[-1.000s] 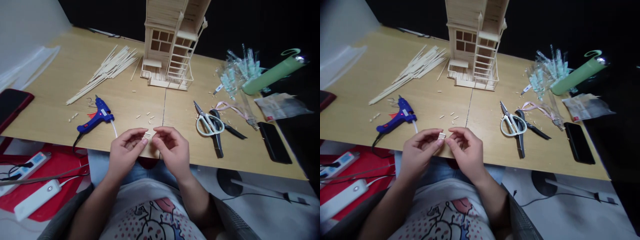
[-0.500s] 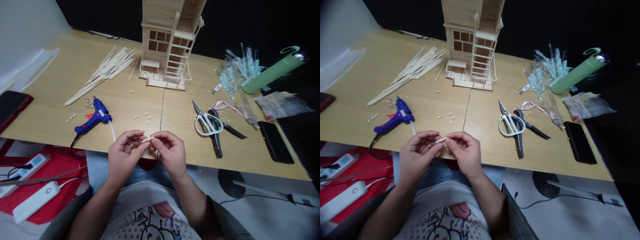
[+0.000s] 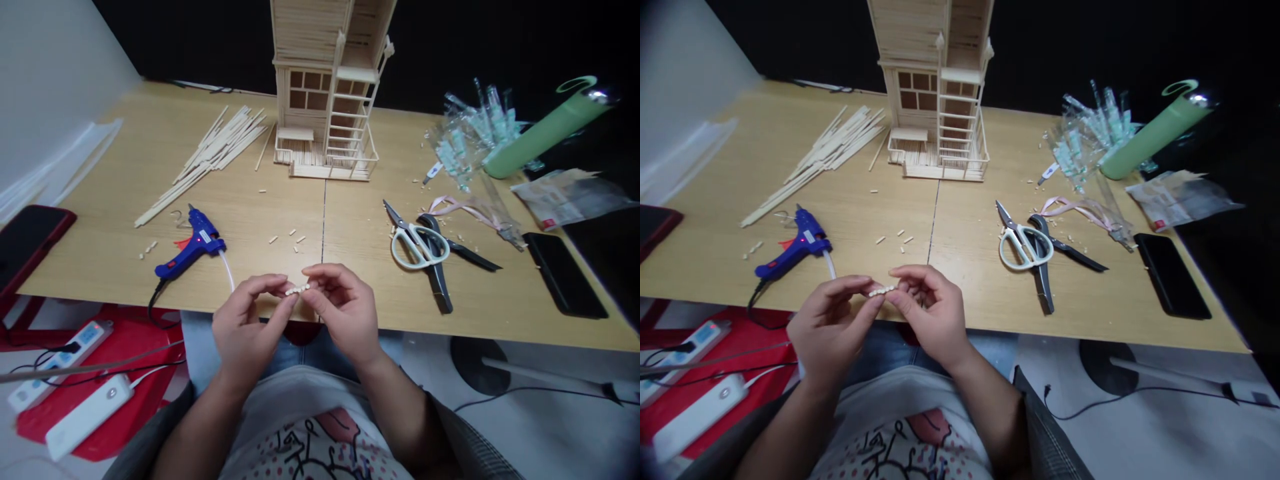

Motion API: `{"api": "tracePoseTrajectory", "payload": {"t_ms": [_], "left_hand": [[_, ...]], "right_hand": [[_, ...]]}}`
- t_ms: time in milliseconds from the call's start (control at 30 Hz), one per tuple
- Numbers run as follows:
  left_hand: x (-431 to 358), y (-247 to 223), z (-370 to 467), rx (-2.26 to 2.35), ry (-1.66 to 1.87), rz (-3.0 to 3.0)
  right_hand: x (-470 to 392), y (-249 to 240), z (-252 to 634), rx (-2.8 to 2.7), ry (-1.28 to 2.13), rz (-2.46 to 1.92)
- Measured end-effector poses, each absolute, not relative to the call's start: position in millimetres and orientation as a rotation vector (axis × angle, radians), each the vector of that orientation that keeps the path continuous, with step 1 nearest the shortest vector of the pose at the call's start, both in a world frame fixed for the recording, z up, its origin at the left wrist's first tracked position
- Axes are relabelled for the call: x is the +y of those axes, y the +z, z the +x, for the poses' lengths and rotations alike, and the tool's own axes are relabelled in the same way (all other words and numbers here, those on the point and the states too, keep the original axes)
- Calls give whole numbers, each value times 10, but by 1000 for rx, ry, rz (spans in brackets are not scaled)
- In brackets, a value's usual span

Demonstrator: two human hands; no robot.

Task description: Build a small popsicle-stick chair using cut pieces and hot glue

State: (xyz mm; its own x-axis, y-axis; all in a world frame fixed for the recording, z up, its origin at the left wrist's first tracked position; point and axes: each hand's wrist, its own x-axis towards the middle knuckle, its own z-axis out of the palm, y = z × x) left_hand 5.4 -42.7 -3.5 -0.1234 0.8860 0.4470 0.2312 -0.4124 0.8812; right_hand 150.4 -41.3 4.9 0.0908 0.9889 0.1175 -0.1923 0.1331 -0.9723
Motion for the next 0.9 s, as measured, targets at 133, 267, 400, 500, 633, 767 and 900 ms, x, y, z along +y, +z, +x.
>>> {"api": "tracePoseTrajectory", "payload": {"t_ms": [133, 267, 400, 500, 633, 767, 900], "left_hand": [[-410, -68, 25, 1188, 1616, 1718], [-403, -78, 23, 1156, 1645, 1732], [-415, -51, 37, 1114, 1671, 1700], [-428, -17, 38, 1139, 1657, 1670], [-444, -17, 10, 1187, 1631, 1644], [-435, -53, -31, 1175, 1634, 1627], [-383, -9, -44, 1217, 1593, 1525]], "right_hand": [[-414, 70, 1506, -1202, 999, -1020], [-420, 71, 1506, -1256, 939, -1007], [-425, 78, 1505, -1286, 929, -994], [-419, 96, 1496, -1302, 932, -1005], [-409, 112, 1457, -1312, 919, -992], [-405, 86, 1381, -1239, 938, -978], [-380, 26, 1349, -1157, 975, -968]]}}
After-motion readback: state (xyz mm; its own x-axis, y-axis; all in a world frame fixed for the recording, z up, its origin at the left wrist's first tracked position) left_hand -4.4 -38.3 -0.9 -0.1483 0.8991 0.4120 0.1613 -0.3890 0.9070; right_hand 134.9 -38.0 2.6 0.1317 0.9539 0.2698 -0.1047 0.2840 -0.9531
